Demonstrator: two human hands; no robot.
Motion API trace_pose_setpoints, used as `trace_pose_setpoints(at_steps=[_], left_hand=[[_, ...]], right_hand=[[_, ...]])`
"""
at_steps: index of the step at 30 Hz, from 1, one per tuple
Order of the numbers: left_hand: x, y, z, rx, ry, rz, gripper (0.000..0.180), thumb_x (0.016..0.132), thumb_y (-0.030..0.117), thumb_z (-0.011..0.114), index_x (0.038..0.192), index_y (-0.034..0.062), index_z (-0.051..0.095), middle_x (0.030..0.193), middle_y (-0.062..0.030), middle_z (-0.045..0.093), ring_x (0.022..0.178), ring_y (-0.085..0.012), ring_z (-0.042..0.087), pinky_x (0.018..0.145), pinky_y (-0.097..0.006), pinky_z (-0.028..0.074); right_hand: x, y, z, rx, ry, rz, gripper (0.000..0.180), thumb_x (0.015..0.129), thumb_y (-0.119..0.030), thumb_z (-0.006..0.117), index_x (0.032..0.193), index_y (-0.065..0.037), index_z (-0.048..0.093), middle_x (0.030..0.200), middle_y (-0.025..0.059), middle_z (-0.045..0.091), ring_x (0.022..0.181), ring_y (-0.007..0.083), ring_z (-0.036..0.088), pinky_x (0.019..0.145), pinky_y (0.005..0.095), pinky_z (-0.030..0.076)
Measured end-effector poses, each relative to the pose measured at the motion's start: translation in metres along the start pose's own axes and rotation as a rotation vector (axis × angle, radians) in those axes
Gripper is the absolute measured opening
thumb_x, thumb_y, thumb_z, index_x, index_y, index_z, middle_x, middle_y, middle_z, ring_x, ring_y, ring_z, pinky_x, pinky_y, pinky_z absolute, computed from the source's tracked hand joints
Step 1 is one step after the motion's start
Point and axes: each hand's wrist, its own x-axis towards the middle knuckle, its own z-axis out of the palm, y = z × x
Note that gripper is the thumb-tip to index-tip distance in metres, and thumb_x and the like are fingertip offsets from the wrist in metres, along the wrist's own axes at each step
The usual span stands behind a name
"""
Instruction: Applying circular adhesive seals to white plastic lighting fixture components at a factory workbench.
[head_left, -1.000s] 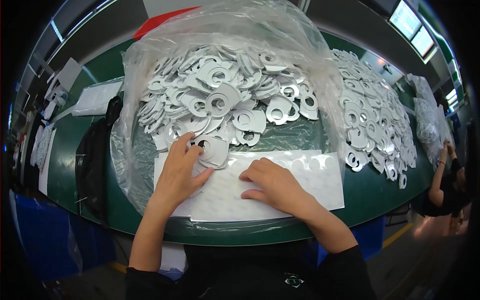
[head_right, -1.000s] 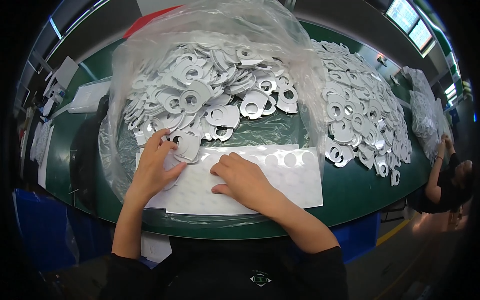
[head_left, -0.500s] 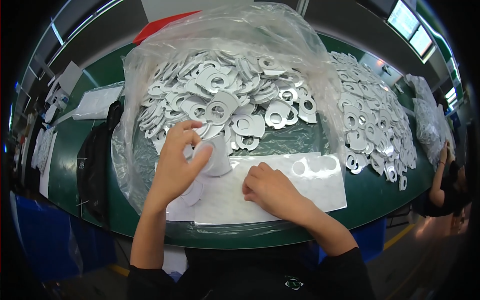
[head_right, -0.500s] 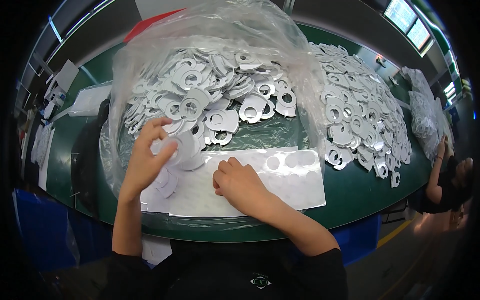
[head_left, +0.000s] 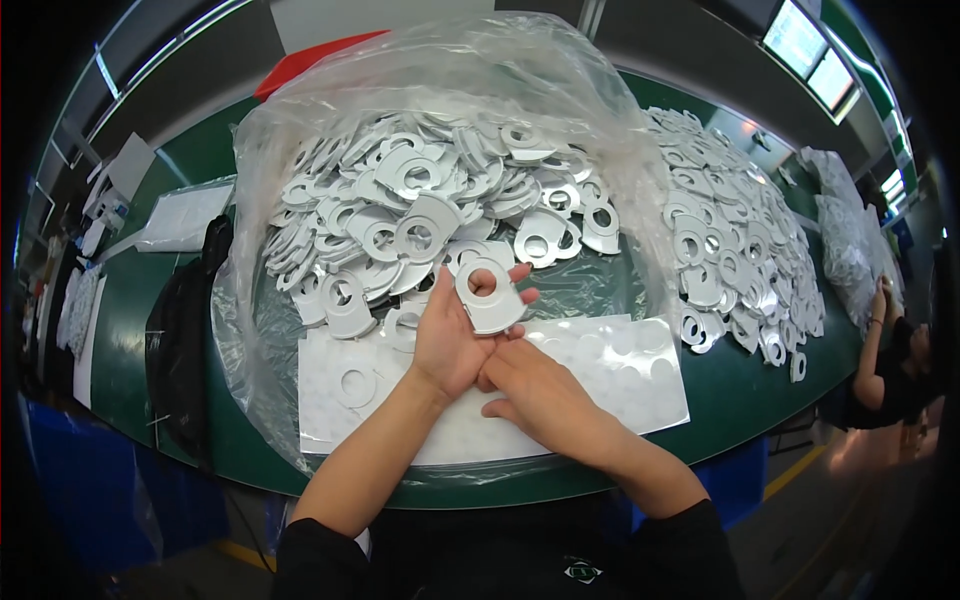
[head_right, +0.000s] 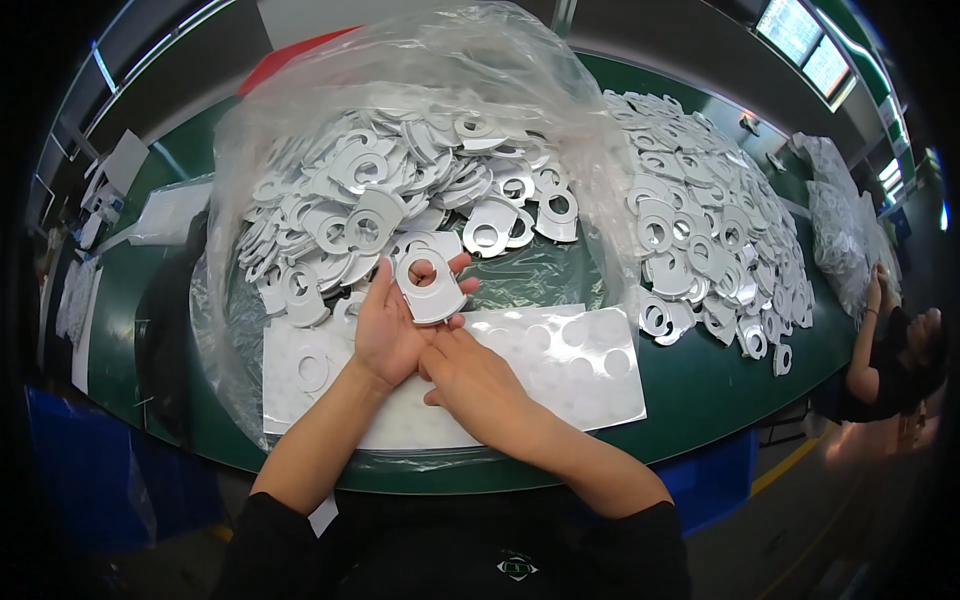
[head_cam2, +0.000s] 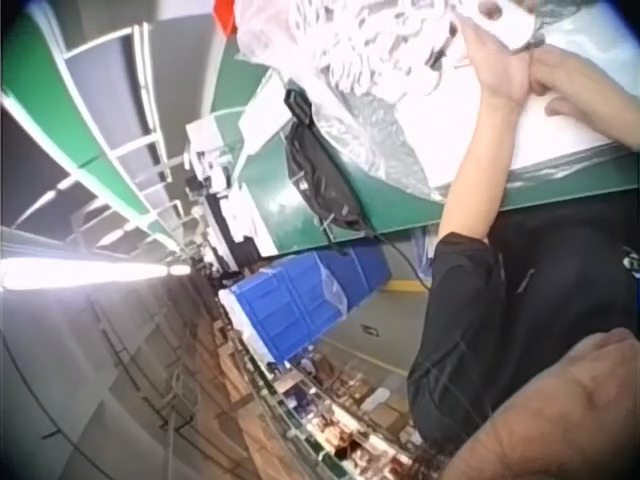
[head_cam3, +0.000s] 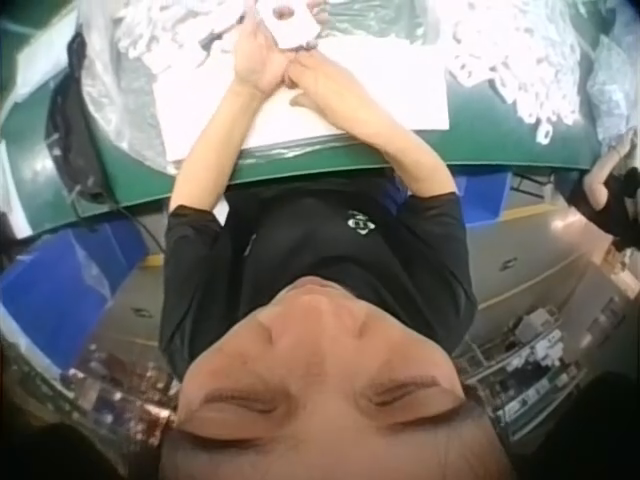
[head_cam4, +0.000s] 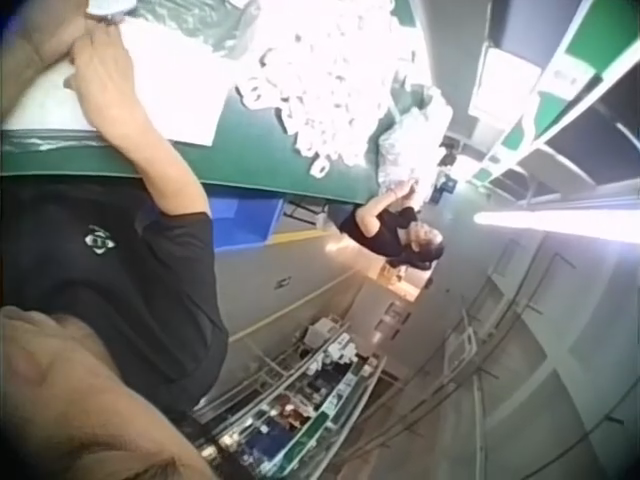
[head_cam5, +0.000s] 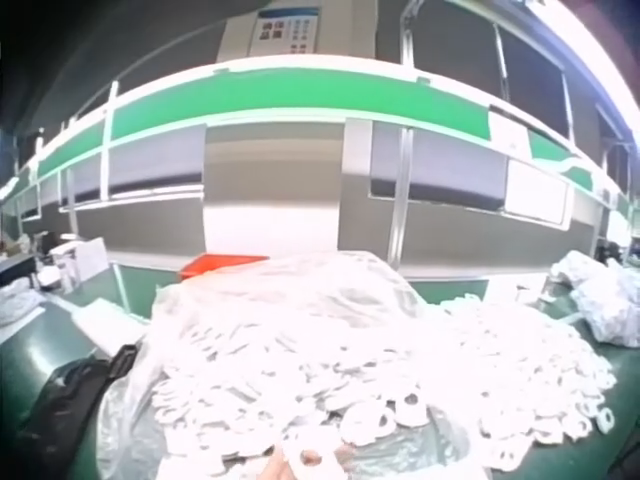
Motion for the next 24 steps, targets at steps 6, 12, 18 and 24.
trace_pose_setpoints(at_steps=[6,12,18,24], left_hand=[[0.005,-0.006,-0.009,0.077,0.069,-0.076,0.053,0.099,0.051,0.017,0.105,0.0111,0.051,0.126,-0.0206,0.051,0.106,-0.0322,0.056,0.071,-0.037,0.047],[0.007,-0.008,0.004,0.308,0.093,-0.063,0.059,0.098,0.054,0.016,0.121,0.0088,0.046,0.12,-0.0199,0.055,0.101,-0.028,0.059,0.067,-0.032,0.048],[0.002,-0.01,0.012,0.374,0.268,-0.054,0.068,0.096,0.058,0.012,0.118,0.005,0.047,0.101,-0.0173,0.062,0.082,-0.0222,0.062,0.056,-0.027,0.042],[-0.008,-0.013,0.009,0.475,0.073,-0.077,0.079,0.092,0.065,0.007,0.113,0.0003,0.047,0.092,-0.0162,0.061,0.076,-0.0206,0.06,0.051,-0.026,0.039]], right_hand=[[-0.005,0.0,0.005,-0.036,-0.018,-0.062,0.017,0.072,-0.014,0.071,0.083,-0.007,0.06,0.086,0.0076,0.056,0.086,0.0266,0.057,0.073,0.0373,0.048],[-0.006,0.003,-0.02,0.134,-0.171,-0.184,0.01,0.077,-0.012,0.068,0.078,-0.006,0.06,0.078,0.0077,0.056,0.077,0.0255,0.057,0.067,0.0359,0.046],[-0.003,0.025,-0.056,0.858,0.104,-0.201,0.005,0.085,-0.001,0.062,0.086,-0.001,0.057,0.077,0.0003,0.054,0.074,0.0094,0.055,0.066,0.0247,0.045],[0.005,0.051,-0.05,1.262,0.727,0.106,0.012,0.096,-0.016,0.053,0.091,-0.005,0.055,0.078,-0.0011,0.052,0.069,0.006,0.048,0.062,0.0203,0.04]])
